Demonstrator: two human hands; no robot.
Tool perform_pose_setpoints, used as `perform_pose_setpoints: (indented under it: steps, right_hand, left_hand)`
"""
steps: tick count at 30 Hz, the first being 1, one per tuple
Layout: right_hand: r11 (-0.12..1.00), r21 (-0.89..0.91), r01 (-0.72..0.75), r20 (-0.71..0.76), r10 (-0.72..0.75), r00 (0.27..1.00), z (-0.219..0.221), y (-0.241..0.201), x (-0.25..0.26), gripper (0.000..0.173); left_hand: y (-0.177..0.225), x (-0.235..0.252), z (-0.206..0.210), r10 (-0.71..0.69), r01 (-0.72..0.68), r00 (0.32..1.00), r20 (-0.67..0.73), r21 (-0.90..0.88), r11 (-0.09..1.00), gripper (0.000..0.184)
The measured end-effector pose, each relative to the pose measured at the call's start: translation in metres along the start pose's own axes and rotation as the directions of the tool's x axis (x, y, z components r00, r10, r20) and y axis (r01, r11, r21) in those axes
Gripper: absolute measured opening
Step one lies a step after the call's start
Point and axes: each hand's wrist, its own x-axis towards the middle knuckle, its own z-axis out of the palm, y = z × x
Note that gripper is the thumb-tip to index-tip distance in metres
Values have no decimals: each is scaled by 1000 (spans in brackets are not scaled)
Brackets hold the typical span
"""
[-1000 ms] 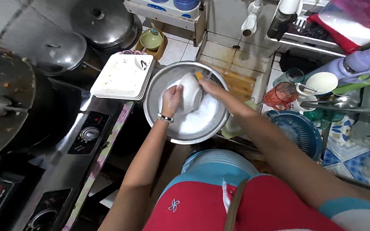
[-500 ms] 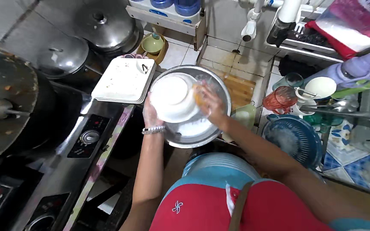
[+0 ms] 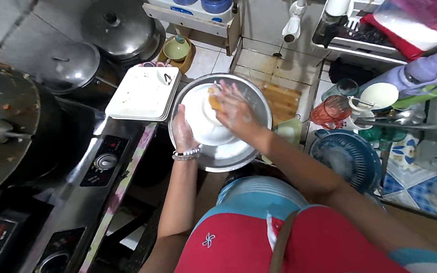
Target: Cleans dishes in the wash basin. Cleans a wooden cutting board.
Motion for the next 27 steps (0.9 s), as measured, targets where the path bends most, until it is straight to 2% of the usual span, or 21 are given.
perform_pose_setpoints:
  steps: [4, 6, 7, 8, 10, 12, 14, 15, 16, 17, 18, 19, 20, 21, 22, 24, 25, 27]
  right_hand:
    - [999, 32, -30, 91, 27, 996, -3, -20, -14, 38]
    - [969, 75, -234, 124, 223, 967, -18, -9, -31, 32]
    - [928, 69, -365, 156, 351, 923, -25, 0, -38, 34]
    - [871, 69, -487, 203, 465, 862, -28, 10, -43, 40]
    - [762, 149, -631, 277, 580, 766, -23, 27, -46, 52]
    - [598, 411, -688, 313, 616, 723, -14, 34, -36, 47]
    - [258, 676, -690, 387, 673, 631, -7, 31, -23, 60]
    - [71, 736, -673, 460, 678, 574, -11, 27, -17, 69]
    - [-84, 748, -659, 525, 682, 509, -20, 26, -11, 73]
    - [-184, 742, -644, 565, 690, 453, -31, 27, -9, 70]
    - [-228, 742, -631, 570, 709, 415, -44, 31, -11, 60]
    - [-220, 748, -626, 561, 714, 419, -56, 35, -15, 42]
    - [-176, 736, -654, 552, 715, 429, -69, 39, -20, 26]
    - [-108, 701, -705, 537, 731, 421, -83, 41, -23, 16]
    - [-20, 644, -765, 520, 745, 418, -94, 45, -27, 16]
    - [173, 525, -833, 469, 758, 453, -112, 51, -35, 40]
    - [247, 480, -842, 445, 758, 476, -119, 53, -38, 52]
    - [364, 414, -834, 390, 757, 524, -129, 58, -45, 71]
  left_hand:
    - [1, 12, -4, 50, -49, 999, 9, -117, 992, 42]
    - [0, 20, -11, 97, -96, 995, -4, -164, 982, 41]
    - [0, 22, -14, 114, -114, 993, -11, -177, 978, 41]
    - [-1, 22, -17, 127, -127, 992, -9, -172, 977, 42]
    - [-3, 22, -22, 168, -165, 986, 17, -128, 978, 43]
    - [-2, 18, -17, 239, -239, 971, -4, 24, 971, 31]
    - [5, 5, -5, 329, -326, 944, 19, 212, 921, 8]
    - [12, -5, 1, 364, -375, 927, 94, 274, 886, 13]
    - [18, -13, 6, 400, -461, 883, 245, 297, 836, 18]
    - [24, -20, 10, 433, -598, 768, 473, 288, 748, 23]
    - [28, -25, 16, 426, -745, 583, 692, 247, 620, 32]
    - [31, -30, 25, 361, -849, 394, 845, 184, 495, 34]
    - [30, -35, 35, 247, -913, 245, 937, 138, 384, 32]
    - [26, -40, 44, 113, -942, 163, 980, 121, 312, 31]
    - [20, -44, 52, -28, -952, 134, 991, 136, 274, 33]
    - [6, -48, 70, -290, -950, 138, 947, 209, 232, 52]
    - [-2, -49, 81, -381, -945, 151, 912, 246, 215, 65]
    - [-23, -47, 104, -433, -950, 174, 884, 267, 163, 91]
